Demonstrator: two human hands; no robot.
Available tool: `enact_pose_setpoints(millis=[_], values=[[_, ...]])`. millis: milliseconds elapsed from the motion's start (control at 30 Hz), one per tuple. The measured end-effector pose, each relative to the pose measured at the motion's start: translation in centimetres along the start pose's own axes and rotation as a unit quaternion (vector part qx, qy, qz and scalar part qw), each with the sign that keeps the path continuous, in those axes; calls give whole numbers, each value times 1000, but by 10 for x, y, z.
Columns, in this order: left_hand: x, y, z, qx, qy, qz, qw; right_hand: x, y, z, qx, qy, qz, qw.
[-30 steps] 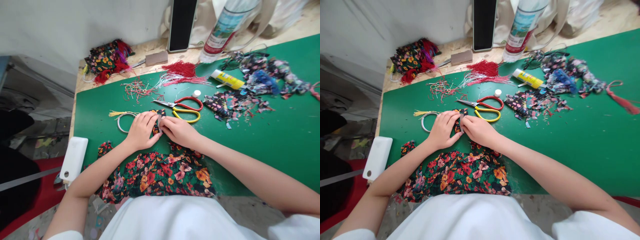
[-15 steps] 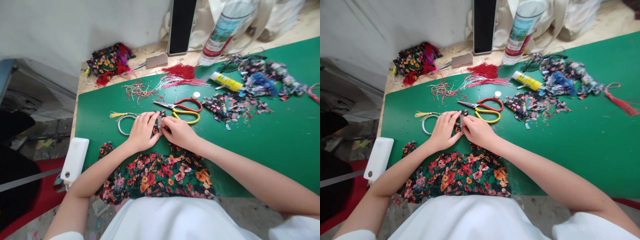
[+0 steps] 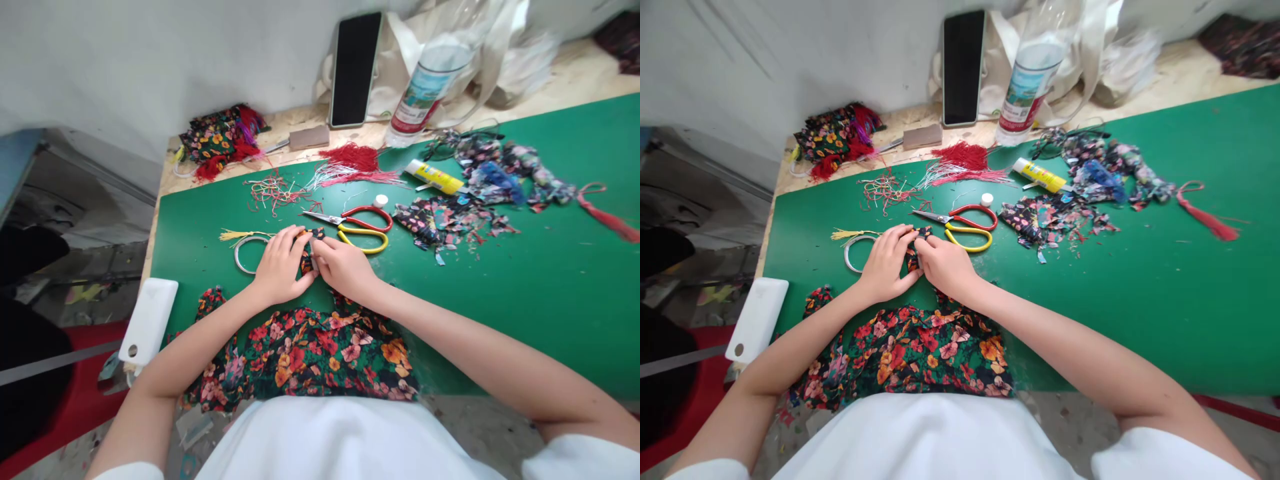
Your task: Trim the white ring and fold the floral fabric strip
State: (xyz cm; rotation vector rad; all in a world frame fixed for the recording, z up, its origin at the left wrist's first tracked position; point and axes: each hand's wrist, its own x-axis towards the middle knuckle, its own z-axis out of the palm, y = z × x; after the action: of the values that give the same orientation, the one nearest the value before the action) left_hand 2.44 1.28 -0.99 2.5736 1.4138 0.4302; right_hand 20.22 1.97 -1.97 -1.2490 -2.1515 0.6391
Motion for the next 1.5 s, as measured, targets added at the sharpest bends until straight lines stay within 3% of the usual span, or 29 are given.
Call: enact_pose_setpoints(millis=[133,333,467,567,667,767,833,867,967,1067,1300,1500], values=[[0,-3,2,-1,-2,1,1000,1,6,-2,90,18,6,996],[0,-7,2,16,49,25,998,-1,9,-7,165,74,31,983],[4,-3,-12,35,120,46,991,0,2,-9,292,88,97,948],[10,1,-27,60,167,51,983,10,-4,-9,358,45,106,926],[19,0,-36,74,196,14,978,27,-9,-3,414,14,108,904],[27,-7,-31,-8,216,-38,976,44,-12,9,451,28,122,884],[30,-12,-20,-157,241,-81,954,51,-11,17,468,46,127,873],[31,-14,-13,-248,249,-108,930,53,-10,21,473,50,126,871],[31,-13,5,-494,276,-192,802,56,-1,27,474,32,111,873],[28,-9,13,-522,267,-206,784,56,8,25,466,0,97,879],[26,-13,12,-576,212,-239,752,53,5,22,452,-39,104,885],[27,-17,13,-609,223,-237,723,52,-2,14,450,-73,99,885]])
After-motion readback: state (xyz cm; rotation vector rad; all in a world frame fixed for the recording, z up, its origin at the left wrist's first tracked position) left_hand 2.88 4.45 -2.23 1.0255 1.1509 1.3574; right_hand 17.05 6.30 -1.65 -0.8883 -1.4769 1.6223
